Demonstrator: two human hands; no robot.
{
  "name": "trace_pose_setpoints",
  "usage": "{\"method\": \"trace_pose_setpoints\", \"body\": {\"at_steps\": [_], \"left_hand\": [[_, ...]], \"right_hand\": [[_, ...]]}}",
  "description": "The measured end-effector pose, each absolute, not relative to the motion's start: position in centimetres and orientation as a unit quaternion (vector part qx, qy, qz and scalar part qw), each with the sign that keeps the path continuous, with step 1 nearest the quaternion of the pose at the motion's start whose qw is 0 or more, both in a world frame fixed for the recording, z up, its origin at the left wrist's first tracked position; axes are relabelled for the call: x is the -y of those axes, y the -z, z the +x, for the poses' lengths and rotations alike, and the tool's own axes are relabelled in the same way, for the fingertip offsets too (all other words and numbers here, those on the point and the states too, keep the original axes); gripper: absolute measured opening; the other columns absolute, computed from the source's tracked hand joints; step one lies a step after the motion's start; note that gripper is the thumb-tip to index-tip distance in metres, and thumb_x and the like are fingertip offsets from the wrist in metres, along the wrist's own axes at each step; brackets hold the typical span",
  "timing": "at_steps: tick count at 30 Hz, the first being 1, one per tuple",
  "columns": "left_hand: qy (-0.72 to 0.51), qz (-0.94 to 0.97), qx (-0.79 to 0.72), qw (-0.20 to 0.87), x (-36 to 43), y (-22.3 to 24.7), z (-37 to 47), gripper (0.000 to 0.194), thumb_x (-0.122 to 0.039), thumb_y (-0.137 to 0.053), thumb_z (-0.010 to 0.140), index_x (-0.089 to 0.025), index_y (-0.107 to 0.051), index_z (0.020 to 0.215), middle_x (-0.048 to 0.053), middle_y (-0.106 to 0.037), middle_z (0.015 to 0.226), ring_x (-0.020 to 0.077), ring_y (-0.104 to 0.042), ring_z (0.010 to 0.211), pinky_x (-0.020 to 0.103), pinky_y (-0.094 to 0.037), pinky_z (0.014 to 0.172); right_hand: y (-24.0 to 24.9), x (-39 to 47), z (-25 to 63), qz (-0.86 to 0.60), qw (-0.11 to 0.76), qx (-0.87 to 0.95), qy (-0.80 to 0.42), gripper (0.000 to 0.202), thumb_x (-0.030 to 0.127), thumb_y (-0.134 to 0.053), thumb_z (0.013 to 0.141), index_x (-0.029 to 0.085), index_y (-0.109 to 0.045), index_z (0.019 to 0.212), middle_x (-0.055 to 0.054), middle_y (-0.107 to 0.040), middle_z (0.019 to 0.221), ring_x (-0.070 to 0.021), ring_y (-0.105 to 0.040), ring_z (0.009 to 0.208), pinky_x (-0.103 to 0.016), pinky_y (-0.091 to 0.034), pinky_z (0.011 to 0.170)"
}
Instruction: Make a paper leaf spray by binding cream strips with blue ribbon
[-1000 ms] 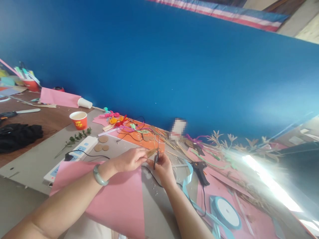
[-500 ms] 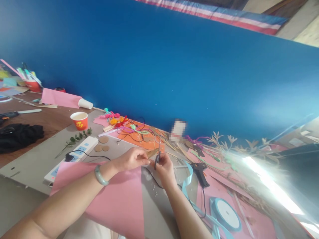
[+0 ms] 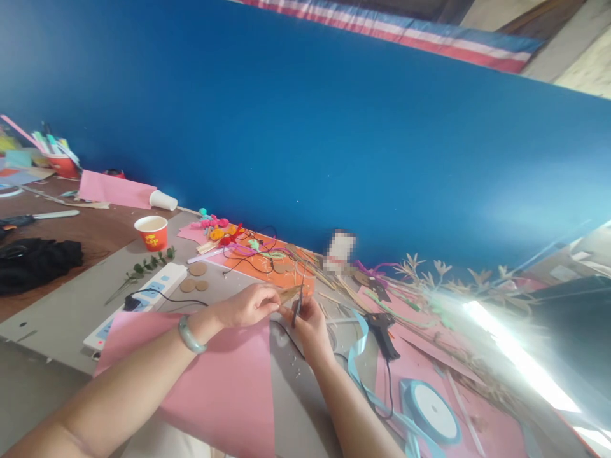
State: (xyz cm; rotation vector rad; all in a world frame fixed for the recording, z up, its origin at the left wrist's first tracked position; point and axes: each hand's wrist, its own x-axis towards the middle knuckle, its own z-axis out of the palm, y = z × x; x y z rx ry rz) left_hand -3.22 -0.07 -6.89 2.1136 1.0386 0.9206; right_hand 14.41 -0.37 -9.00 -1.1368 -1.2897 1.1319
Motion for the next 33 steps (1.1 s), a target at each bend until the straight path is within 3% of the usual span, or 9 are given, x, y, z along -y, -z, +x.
{"method": "trace_pose_setpoints", "body": {"at_steps": [10, 20, 33], "left_hand": [[-0.405, 0.754, -0.399, 0.329, 0.5, 7.0, -2.2, 0.015, -0.02, -0.044, 0.086, -0.016, -0.053, 0.074, 0.0, -0.053, 0.074, 0.0127, -0.049, 0.07, 0.023, -0.039, 0.066], [-0.446, 0.734, -0.427, 0.282, 0.1, 8.2, -1.8, 0.012, -0.019, -0.046, 0.083, -0.017, -0.051, 0.073, 0.0, -0.052, 0.074, 0.0133, -0.048, 0.07, 0.024, -0.038, 0.066], [-0.501, 0.662, -0.457, 0.321, -0.4, 7.5, -3.0, 0.03, -0.021, -0.031, 0.087, -0.02, -0.031, 0.057, -0.003, -0.034, 0.057, 0.0109, -0.034, 0.055, 0.024, -0.03, 0.054]], "right_hand": [[9.2, 0.6, 14.0, -0.491, 0.536, 0.532, -0.435, 0.032, 0.038, -0.074, 0.064, 0.022, -0.048, 0.073, 0.005, -0.049, 0.062, -0.0119, -0.043, 0.055, -0.024, -0.036, 0.053], [9.3, 0.6, 14.1, -0.505, 0.538, 0.558, -0.381, 0.03, 0.039, -0.073, 0.066, 0.021, -0.049, 0.073, 0.004, -0.051, 0.063, -0.0123, -0.044, 0.057, -0.025, -0.037, 0.055], [9.2, 0.3, 14.9, -0.513, 0.539, 0.568, -0.352, 0.032, 0.04, -0.073, 0.064, 0.02, -0.05, 0.07, 0.004, -0.052, 0.063, -0.0128, -0.044, 0.058, -0.026, -0.038, 0.059]]}}
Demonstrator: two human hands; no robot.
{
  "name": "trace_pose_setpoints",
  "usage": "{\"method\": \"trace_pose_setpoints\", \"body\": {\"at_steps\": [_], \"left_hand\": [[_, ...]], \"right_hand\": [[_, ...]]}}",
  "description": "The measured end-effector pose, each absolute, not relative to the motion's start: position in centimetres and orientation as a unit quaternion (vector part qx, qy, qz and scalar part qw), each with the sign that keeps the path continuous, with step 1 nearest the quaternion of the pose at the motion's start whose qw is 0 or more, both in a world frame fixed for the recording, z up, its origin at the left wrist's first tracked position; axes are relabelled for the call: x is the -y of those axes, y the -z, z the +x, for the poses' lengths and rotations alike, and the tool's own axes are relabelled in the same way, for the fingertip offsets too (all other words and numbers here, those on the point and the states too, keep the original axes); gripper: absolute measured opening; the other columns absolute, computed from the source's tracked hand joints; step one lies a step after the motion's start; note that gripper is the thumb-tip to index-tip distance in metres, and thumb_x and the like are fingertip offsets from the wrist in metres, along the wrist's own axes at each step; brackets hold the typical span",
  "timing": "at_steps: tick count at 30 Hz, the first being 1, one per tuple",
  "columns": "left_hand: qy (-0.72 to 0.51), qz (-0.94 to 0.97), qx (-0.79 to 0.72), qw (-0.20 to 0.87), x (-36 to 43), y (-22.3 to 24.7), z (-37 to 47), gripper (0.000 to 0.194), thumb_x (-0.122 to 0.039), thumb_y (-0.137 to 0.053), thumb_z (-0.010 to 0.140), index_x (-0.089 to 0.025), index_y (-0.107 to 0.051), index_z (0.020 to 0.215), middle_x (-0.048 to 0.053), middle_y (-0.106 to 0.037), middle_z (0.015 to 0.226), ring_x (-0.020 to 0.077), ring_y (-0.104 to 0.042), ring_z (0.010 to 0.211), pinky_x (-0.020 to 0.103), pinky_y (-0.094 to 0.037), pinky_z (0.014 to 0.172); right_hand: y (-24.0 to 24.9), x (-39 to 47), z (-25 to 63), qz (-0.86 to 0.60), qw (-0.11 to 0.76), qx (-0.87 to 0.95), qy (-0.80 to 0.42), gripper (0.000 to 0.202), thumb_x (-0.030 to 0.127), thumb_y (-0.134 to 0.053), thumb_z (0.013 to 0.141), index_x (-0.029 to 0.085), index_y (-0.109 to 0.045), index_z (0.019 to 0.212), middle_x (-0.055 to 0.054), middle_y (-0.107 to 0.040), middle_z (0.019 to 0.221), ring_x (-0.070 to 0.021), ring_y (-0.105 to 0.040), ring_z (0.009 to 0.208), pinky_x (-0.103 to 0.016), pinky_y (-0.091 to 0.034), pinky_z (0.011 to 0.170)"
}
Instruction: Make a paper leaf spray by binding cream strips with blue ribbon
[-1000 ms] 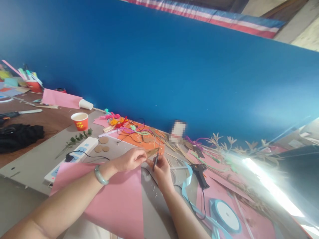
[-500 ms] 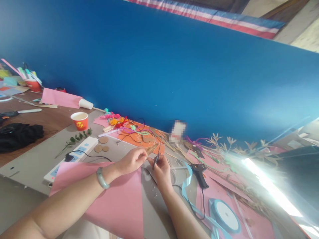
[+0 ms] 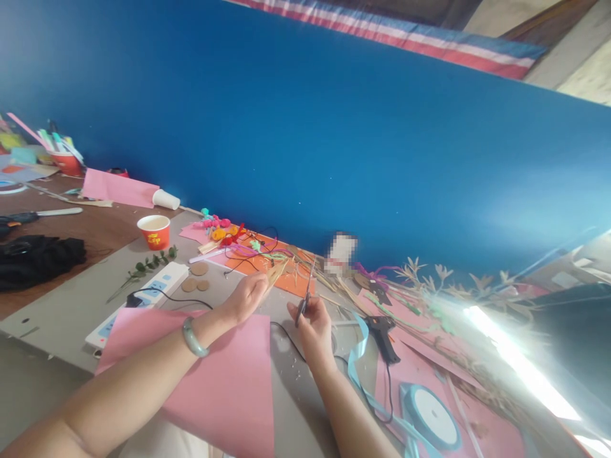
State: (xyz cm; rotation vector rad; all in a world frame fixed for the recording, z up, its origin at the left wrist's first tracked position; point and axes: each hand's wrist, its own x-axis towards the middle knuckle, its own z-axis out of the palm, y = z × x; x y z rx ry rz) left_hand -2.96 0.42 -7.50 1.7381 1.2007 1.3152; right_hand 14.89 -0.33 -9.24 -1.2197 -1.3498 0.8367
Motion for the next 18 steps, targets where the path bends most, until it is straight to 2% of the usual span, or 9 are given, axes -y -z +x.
{"method": "trace_pose_setpoints", "body": {"at_steps": [3, 5, 9, 15, 18], "left_hand": [[-0.503, 0.654, -0.452, 0.34, -0.9, 8.0, -3.0, 0.035, -0.027, -0.034, 0.089, -0.019, -0.036, 0.055, -0.004, -0.037, 0.054, 0.0098, -0.036, 0.052, 0.023, -0.031, 0.052], [-0.495, 0.654, -0.446, 0.358, -1.2, 8.2, -3.0, 0.038, -0.034, -0.039, 0.09, -0.017, -0.047, 0.056, -0.003, -0.043, 0.054, 0.0095, -0.041, 0.052, 0.022, -0.034, 0.053], [-0.468, 0.662, -0.453, 0.371, -1.4, 8.3, -3.0, 0.03, -0.038, -0.056, 0.082, -0.014, -0.063, 0.065, -0.001, -0.056, 0.057, 0.0096, -0.048, 0.055, 0.021, -0.038, 0.055], [-0.493, 0.59, -0.461, 0.443, -1.5, 8.7, -2.8, 0.021, -0.031, -0.073, 0.066, -0.013, -0.063, 0.067, -0.001, -0.061, 0.059, 0.0102, -0.054, 0.052, 0.021, -0.041, 0.053], [-0.505, 0.592, -0.47, 0.418, -1.7, 8.9, -3.0, 0.028, -0.037, -0.071, 0.069, -0.013, -0.059, 0.061, -0.002, -0.057, 0.054, 0.0099, -0.051, 0.052, 0.021, -0.04, 0.052]], "right_hand": [[9.0, 0.5, 14.8, -0.516, 0.536, 0.572, -0.344, 0.03, 0.039, -0.072, 0.065, 0.02, -0.05, 0.07, 0.004, -0.052, 0.063, -0.0134, -0.045, 0.059, -0.027, -0.038, 0.061], [8.8, 0.6, 14.8, -0.519, 0.534, 0.573, -0.342, 0.029, 0.038, -0.072, 0.066, 0.02, -0.05, 0.07, 0.004, -0.052, 0.063, -0.0138, -0.045, 0.06, -0.027, -0.037, 0.062], [8.7, 0.7, 14.7, -0.521, 0.536, 0.568, -0.345, 0.028, 0.037, -0.072, 0.066, 0.021, -0.049, 0.07, 0.004, -0.051, 0.064, -0.0134, -0.044, 0.06, -0.027, -0.036, 0.061], [8.6, 0.6, 14.8, -0.531, 0.537, 0.562, -0.338, 0.028, 0.037, -0.072, 0.066, 0.021, -0.049, 0.07, 0.004, -0.05, 0.063, -0.0129, -0.043, 0.059, -0.026, -0.035, 0.059], [8.6, 0.6, 14.8, -0.532, 0.538, 0.561, -0.335, 0.029, 0.038, -0.072, 0.067, 0.02, -0.049, 0.07, 0.004, -0.05, 0.063, -0.0126, -0.043, 0.058, -0.026, -0.035, 0.058]]}}
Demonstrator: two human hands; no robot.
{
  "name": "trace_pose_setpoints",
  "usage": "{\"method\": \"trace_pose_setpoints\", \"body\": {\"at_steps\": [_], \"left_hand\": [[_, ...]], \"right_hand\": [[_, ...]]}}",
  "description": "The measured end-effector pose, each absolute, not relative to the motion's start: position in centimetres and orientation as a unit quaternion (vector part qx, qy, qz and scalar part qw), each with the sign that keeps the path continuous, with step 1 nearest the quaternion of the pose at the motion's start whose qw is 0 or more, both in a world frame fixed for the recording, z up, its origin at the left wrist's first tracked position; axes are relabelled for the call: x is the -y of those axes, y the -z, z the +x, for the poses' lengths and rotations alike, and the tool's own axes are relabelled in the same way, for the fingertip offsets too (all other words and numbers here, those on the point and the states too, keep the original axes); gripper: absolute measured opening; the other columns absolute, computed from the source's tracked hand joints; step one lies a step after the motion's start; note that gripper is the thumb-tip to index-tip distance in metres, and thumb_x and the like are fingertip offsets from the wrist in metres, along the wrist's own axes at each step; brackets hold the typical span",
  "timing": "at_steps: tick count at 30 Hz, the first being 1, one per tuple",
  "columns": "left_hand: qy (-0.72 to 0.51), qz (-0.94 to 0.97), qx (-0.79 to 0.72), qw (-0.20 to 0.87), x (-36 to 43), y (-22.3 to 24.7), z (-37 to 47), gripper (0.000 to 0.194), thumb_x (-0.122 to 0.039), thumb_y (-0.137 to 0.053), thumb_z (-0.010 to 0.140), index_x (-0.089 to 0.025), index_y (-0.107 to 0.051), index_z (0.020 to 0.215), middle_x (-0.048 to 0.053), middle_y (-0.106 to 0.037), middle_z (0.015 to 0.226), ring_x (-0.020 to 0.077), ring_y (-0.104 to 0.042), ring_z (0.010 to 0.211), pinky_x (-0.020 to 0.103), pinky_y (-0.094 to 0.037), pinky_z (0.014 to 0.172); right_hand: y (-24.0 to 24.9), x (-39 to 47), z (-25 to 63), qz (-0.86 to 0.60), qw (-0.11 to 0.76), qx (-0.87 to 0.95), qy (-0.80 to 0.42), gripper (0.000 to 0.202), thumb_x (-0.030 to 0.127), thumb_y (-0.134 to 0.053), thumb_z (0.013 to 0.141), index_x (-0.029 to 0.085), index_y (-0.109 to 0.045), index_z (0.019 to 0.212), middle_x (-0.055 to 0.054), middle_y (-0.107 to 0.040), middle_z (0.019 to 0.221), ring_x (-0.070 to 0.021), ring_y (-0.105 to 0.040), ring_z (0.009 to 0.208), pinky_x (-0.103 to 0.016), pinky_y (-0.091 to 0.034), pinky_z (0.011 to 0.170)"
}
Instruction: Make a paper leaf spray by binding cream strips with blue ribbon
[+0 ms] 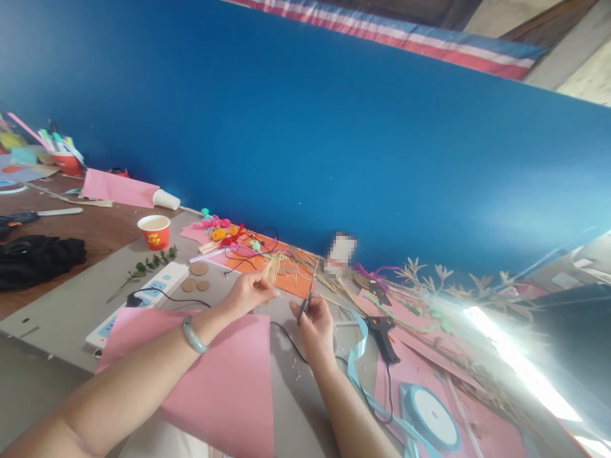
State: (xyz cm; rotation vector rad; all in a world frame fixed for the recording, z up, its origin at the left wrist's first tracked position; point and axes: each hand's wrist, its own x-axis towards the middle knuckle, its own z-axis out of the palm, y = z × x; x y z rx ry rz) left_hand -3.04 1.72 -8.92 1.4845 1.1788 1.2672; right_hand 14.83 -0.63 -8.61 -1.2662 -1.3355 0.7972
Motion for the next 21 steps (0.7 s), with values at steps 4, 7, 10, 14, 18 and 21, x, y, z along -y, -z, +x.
{"method": "trace_pose_setpoints", "body": {"at_steps": [4, 7, 10, 14, 18, 21], "left_hand": [[-0.501, 0.625, -0.473, 0.367, -1.5, 8.6, -3.0, 0.033, -0.04, -0.06, 0.08, -0.013, -0.065, 0.061, 0.0, -0.054, 0.059, 0.0103, -0.05, 0.058, 0.021, -0.04, 0.056], [-0.493, 0.63, -0.465, 0.38, -0.9, 8.1, -2.6, 0.028, -0.033, -0.071, 0.07, -0.015, -0.071, 0.092, 0.001, -0.059, 0.075, 0.0106, -0.051, 0.064, 0.021, -0.04, 0.058], [-0.456, 0.634, -0.41, 0.472, -0.1, 7.9, -2.1, 0.033, -0.036, -0.068, 0.073, -0.013, -0.071, 0.097, 0.004, -0.062, 0.079, 0.0113, -0.053, 0.066, 0.021, -0.04, 0.059], [-0.462, 0.622, -0.386, 0.5, 0.2, 7.9, -1.8, 0.028, -0.037, -0.071, 0.07, -0.011, -0.071, 0.081, 0.003, -0.061, 0.074, 0.0119, -0.053, 0.067, 0.022, -0.04, 0.061], [-0.449, 0.651, -0.383, 0.478, 0.1, 7.6, -2.2, 0.026, -0.037, -0.065, 0.077, -0.012, -0.069, 0.072, 0.0, -0.054, 0.065, 0.0105, -0.047, 0.063, 0.022, -0.036, 0.059], [-0.406, 0.701, -0.383, 0.444, 0.1, 7.0, -2.6, 0.027, -0.035, -0.056, 0.083, -0.013, -0.064, 0.07, -0.002, -0.048, 0.063, 0.0099, -0.042, 0.061, 0.022, -0.032, 0.056]], "right_hand": [[8.8, 0.5, 14.8, -0.526, 0.546, 0.558, -0.338, 0.031, 0.038, -0.073, 0.066, 0.02, -0.048, 0.07, 0.005, -0.049, 0.062, -0.0121, -0.042, 0.057, -0.025, -0.035, 0.056], [9.0, 0.4, 14.7, -0.522, 0.553, 0.556, -0.336, 0.034, 0.038, -0.076, 0.062, 0.02, -0.048, 0.069, 0.005, -0.048, 0.06, -0.0118, -0.042, 0.056, -0.025, -0.035, 0.055], [9.2, 0.3, 14.7, -0.52, 0.554, 0.556, -0.338, 0.035, 0.038, -0.077, 0.061, 0.02, -0.048, 0.068, 0.006, -0.047, 0.059, -0.0114, -0.041, 0.055, -0.024, -0.035, 0.055], [9.7, 0.2, 14.7, -0.506, 0.555, 0.546, -0.37, 0.035, 0.038, -0.077, 0.06, 0.02, -0.048, 0.069, 0.006, -0.048, 0.06, -0.0115, -0.042, 0.056, -0.025, -0.036, 0.056], [10.0, 0.1, 14.6, -0.486, 0.555, 0.53, -0.417, 0.037, 0.037, -0.079, 0.057, 0.019, -0.049, 0.07, 0.006, -0.048, 0.061, -0.0104, -0.041, 0.055, -0.024, -0.036, 0.054], [10.0, 0.0, 14.6, -0.48, 0.557, 0.53, -0.421, 0.038, 0.035, -0.081, 0.056, 0.019, -0.049, 0.069, 0.005, -0.049, 0.062, -0.0104, -0.042, 0.056, -0.024, -0.036, 0.054]]}}
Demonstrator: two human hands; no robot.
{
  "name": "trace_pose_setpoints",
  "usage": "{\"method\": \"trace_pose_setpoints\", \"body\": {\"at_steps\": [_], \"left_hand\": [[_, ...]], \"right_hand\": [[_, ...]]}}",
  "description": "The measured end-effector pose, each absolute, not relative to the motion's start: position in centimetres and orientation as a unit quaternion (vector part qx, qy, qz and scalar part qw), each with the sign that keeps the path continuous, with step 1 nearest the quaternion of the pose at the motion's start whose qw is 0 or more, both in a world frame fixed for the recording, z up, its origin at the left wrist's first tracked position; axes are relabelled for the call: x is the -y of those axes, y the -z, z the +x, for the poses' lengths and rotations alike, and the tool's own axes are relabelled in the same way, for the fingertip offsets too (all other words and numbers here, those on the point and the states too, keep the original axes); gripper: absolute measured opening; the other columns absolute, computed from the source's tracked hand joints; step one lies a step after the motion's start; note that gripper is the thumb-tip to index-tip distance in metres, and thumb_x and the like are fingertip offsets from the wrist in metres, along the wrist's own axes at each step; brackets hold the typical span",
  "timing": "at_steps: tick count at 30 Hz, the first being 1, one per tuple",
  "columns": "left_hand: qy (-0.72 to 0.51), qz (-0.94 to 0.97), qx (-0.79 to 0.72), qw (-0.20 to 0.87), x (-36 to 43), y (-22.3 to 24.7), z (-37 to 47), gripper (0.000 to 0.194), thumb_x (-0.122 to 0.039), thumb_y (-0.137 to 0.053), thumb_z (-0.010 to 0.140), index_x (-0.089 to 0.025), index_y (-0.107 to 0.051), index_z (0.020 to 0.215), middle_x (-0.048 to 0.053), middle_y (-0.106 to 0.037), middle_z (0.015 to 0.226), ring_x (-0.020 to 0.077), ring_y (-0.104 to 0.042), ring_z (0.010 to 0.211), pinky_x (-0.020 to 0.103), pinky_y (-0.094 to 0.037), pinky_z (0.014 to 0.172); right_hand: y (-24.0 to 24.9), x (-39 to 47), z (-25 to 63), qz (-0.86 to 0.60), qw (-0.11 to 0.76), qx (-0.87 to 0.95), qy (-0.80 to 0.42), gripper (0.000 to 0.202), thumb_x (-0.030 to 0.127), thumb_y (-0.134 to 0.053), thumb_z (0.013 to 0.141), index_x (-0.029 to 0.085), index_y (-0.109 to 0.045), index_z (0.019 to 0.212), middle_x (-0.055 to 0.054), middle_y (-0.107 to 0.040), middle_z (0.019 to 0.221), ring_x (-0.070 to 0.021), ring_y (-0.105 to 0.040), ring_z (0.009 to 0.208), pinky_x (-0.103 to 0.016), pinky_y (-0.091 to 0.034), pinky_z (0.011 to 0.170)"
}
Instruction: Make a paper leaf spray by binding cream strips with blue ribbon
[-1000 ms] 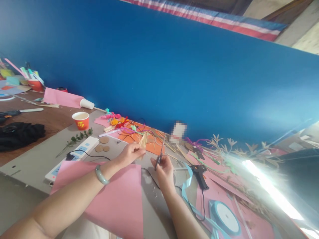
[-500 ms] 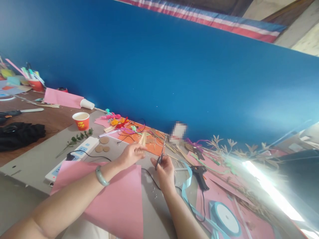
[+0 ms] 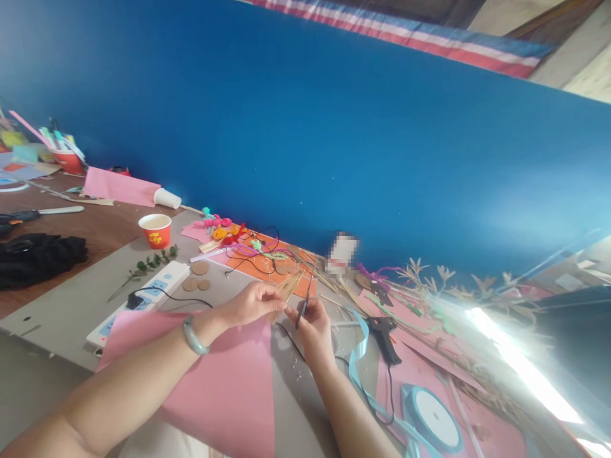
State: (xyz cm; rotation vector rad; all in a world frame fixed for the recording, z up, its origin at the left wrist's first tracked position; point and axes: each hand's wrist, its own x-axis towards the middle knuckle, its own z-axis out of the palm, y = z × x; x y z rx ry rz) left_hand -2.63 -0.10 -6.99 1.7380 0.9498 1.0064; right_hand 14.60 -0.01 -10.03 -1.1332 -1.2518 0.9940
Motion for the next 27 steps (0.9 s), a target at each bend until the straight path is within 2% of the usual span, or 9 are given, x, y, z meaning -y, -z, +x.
{"method": "trace_pose_setpoints", "body": {"at_steps": [4, 7, 13, 18, 21, 27], "left_hand": [[-0.397, 0.774, -0.395, 0.294, 0.3, 6.7, -2.7, 0.023, -0.026, -0.05, 0.087, -0.015, -0.054, 0.067, -0.001, -0.046, 0.069, 0.0112, -0.041, 0.065, 0.024, -0.032, 0.061], [-0.403, 0.792, -0.385, 0.248, 0.5, 6.9, -2.6, 0.019, -0.022, -0.044, 0.089, -0.016, -0.051, 0.072, 0.0, -0.048, 0.075, 0.0126, -0.043, 0.069, 0.024, -0.034, 0.064], [-0.433, 0.765, -0.392, 0.271, 0.5, 7.3, -2.2, 0.022, -0.026, -0.042, 0.091, -0.017, -0.052, 0.074, 0.0, -0.048, 0.073, 0.012, -0.045, 0.068, 0.024, -0.035, 0.064], [-0.504, 0.649, -0.426, 0.379, 0.1, 7.9, -1.9, 0.017, -0.031, -0.062, 0.08, -0.015, -0.057, 0.076, -0.001, -0.053, 0.07, 0.0109, -0.049, 0.063, 0.023, -0.039, 0.061], [-0.494, 0.625, -0.402, 0.451, 0.2, 8.0, -1.7, 0.026, -0.034, -0.071, 0.072, -0.014, -0.061, 0.085, 0.0, -0.057, 0.073, 0.0111, -0.051, 0.065, 0.022, -0.04, 0.06], [-0.471, 0.715, -0.393, 0.336, 0.7, 7.5, -1.7, 0.029, -0.038, -0.059, 0.083, -0.014, -0.062, 0.067, 0.0, -0.05, 0.067, 0.0115, -0.047, 0.066, 0.024, -0.037, 0.063]], "right_hand": [[9.9, 0.1, 14.6, -0.483, 0.556, 0.536, -0.412, 0.036, 0.034, -0.08, 0.058, 0.02, -0.049, 0.07, 0.005, -0.049, 0.062, -0.011, -0.042, 0.057, -0.024, -0.036, 0.055], [9.7, 0.2, 14.6, -0.491, 0.551, 0.548, -0.394, 0.035, 0.033, -0.079, 0.059, 0.02, -0.048, 0.07, 0.006, -0.048, 0.062, -0.0108, -0.041, 0.057, -0.024, -0.036, 0.056], [9.5, 0.3, 14.5, -0.499, 0.538, 0.555, -0.391, 0.034, 0.036, -0.077, 0.062, 0.02, -0.048, 0.07, 0.006, -0.048, 0.061, -0.0113, -0.041, 0.057, -0.024, -0.036, 0.056], [9.5, 0.2, 14.6, -0.509, 0.544, 0.54, -0.392, 0.034, 0.041, -0.075, 0.063, 0.02, -0.05, 0.07, 0.005, -0.049, 0.06, -0.0117, -0.043, 0.056, -0.025, -0.036, 0.056], [9.5, 0.3, 14.5, -0.499, 0.549, 0.54, -0.398, 0.032, 0.041, -0.073, 0.065, 0.02, -0.05, 0.07, 0.005, -0.05, 0.06, -0.0119, -0.043, 0.055, -0.025, -0.036, 0.055], [9.2, 0.8, 14.2, -0.481, 0.544, 0.536, -0.431, 0.03, 0.04, -0.072, 0.065, 0.021, -0.049, 0.072, 0.004, -0.051, 0.064, -0.0128, -0.045, 0.058, -0.026, -0.039, 0.058]]}}
